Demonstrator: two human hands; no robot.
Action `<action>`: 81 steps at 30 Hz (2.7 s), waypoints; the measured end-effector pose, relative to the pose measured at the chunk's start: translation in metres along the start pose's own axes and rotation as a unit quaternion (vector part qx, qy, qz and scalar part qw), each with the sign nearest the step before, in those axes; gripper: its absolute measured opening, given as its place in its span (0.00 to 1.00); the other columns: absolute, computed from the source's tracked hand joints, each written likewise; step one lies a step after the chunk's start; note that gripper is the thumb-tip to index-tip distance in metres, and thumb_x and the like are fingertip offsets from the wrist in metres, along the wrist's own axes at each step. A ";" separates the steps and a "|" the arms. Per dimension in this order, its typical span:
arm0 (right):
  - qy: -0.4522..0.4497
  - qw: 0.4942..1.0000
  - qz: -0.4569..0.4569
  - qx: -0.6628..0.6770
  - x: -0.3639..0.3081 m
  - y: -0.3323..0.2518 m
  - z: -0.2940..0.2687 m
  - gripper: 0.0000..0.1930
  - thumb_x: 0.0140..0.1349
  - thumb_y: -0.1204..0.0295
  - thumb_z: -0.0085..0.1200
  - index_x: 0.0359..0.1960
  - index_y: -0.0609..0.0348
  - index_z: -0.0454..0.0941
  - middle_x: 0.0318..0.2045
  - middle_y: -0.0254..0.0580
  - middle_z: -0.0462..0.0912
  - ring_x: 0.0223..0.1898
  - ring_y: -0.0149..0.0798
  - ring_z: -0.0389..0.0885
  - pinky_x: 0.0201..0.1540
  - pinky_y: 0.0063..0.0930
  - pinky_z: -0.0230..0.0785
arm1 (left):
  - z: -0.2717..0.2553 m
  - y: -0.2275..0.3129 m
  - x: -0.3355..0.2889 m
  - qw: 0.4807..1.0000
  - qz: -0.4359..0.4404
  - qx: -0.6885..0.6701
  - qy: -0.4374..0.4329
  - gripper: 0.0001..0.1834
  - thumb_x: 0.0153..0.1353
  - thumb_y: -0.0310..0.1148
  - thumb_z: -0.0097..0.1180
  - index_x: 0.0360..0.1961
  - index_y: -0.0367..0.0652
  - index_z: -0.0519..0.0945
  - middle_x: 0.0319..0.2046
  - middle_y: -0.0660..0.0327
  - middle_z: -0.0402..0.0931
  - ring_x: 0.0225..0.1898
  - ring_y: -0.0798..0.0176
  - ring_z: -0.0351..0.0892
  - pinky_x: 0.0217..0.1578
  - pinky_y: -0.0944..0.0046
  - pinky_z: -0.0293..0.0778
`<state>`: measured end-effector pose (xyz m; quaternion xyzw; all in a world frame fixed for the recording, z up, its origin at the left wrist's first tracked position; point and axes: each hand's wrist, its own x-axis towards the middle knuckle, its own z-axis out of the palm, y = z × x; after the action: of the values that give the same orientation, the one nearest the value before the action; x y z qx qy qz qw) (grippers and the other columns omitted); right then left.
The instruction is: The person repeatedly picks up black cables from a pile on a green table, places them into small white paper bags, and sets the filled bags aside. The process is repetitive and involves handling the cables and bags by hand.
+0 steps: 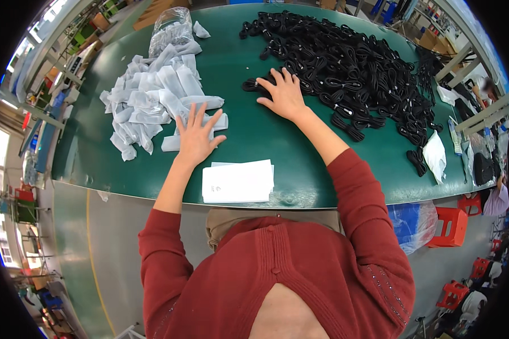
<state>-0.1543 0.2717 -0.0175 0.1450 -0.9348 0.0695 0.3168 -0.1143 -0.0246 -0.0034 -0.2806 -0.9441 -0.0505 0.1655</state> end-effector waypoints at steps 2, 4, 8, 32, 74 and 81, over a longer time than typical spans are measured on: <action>-0.034 0.999 0.004 -0.012 0.002 -0.001 0.002 0.24 0.58 0.57 0.63 0.57 0.40 0.77 0.53 0.53 0.75 0.63 0.59 0.66 0.61 0.61 0.59 | 0.022 -0.016 0.003 1.000 -0.009 0.002 0.013 0.31 0.58 0.45 0.64 0.64 0.62 0.73 0.71 0.58 0.56 0.74 0.47 0.49 0.64 0.23 0.47; -0.049 0.999 0.004 -0.019 0.000 0.001 0.000 0.21 0.59 0.60 0.62 0.55 0.44 0.78 0.49 0.48 0.79 0.62 0.58 0.68 0.61 0.58 0.59 | 0.032 -0.028 0.011 0.999 -0.025 -0.005 0.034 0.25 0.60 0.43 0.62 0.60 0.60 0.76 0.71 0.61 0.58 0.74 0.51 0.51 0.64 0.24 0.49; -0.009 1.000 0.001 -0.025 -0.029 0.012 -0.011 0.21 0.57 0.62 0.63 0.52 0.52 0.78 0.50 0.42 0.79 0.63 0.57 0.67 0.62 0.54 0.60 | 0.046 -0.051 0.026 0.996 -0.054 -0.005 0.068 0.16 0.62 0.42 0.60 0.50 0.57 0.80 0.69 0.63 0.61 0.72 0.55 0.55 0.63 0.25 0.53; 0.071 0.968 0.087 0.224 -0.121 -0.022 -0.101 0.11 0.59 0.70 0.64 0.41 0.60 0.81 0.33 0.45 0.79 0.28 0.48 0.79 0.30 0.34 0.71 | -0.037 0.051 -0.048 0.909 0.047 -0.409 0.068 0.12 0.53 0.22 0.64 0.41 0.40 0.82 0.40 0.57 0.79 0.39 0.60 0.80 0.40 0.63 0.77; 0.027 0.862 0.167 0.479 -0.127 -0.105 -0.140 0.19 0.60 0.78 0.58 0.54 0.57 0.77 0.47 0.45 0.72 0.38 0.37 0.76 0.39 0.29 0.72 | -0.054 0.102 -0.039 0.753 -0.125 -0.640 0.083 0.04 0.63 0.27 0.60 0.36 0.38 0.79 0.37 0.66 0.76 0.35 0.72 0.70 0.37 0.72 0.67; -0.038 0.987 0.142 -0.062 -0.128 -0.011 -0.100 0.20 0.54 0.70 0.65 0.49 0.57 0.78 0.45 0.43 0.75 0.46 0.50 0.70 0.44 0.42 0.65 | -0.035 0.000 0.017 0.791 -0.215 -0.469 0.329 0.10 0.66 0.30 0.58 0.44 0.35 0.79 0.34 0.63 0.77 0.38 0.66 0.75 0.38 0.68 0.71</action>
<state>0.0035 0.3124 -0.0163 -0.0065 -0.9596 0.0502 0.2767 -0.1173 -0.0222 0.0356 -0.0800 -0.7288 -0.6109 0.2988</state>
